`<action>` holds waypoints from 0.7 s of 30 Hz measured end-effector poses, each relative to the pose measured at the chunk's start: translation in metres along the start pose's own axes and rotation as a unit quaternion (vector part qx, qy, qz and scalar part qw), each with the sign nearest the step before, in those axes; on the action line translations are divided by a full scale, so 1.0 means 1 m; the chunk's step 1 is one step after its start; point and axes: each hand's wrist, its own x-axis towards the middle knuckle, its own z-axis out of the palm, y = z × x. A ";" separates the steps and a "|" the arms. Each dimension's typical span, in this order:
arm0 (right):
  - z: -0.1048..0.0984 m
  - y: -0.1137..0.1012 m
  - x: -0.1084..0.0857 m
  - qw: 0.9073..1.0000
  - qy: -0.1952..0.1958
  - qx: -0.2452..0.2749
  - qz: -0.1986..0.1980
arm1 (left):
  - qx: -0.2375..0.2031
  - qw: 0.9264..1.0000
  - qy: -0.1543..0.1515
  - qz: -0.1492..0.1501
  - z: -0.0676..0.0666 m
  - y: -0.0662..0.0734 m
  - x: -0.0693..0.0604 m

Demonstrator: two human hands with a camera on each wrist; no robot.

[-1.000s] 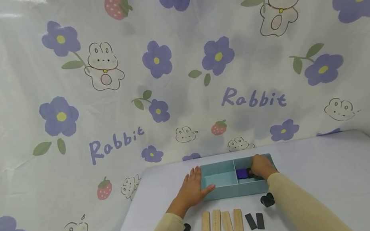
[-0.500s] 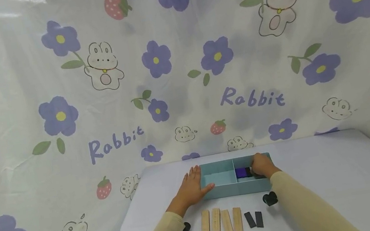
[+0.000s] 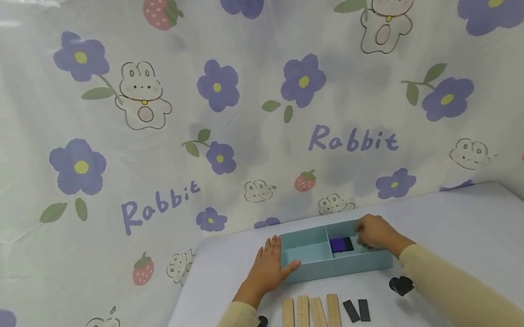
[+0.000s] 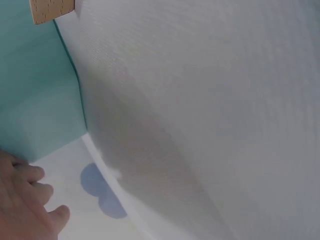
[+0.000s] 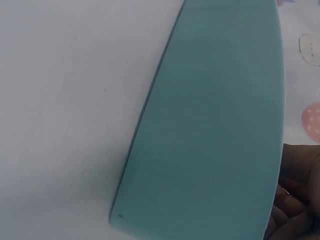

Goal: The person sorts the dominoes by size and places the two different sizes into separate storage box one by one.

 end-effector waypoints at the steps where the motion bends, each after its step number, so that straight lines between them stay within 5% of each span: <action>1: -0.001 0.000 -0.003 1.000 0.001 0.006 -0.006 | 0.000 1.000 -0.002 -0.001 -0.001 0.000 0.000; 11: -0.004 -0.010 -0.034 0.992 0.031 0.116 -0.045 | 0.002 1.000 -0.005 -0.005 0.000 0.001 0.000; 21: 0.002 -0.011 -0.066 0.983 0.099 0.142 -0.064 | 0.005 1.000 -0.010 -0.007 0.003 0.000 0.001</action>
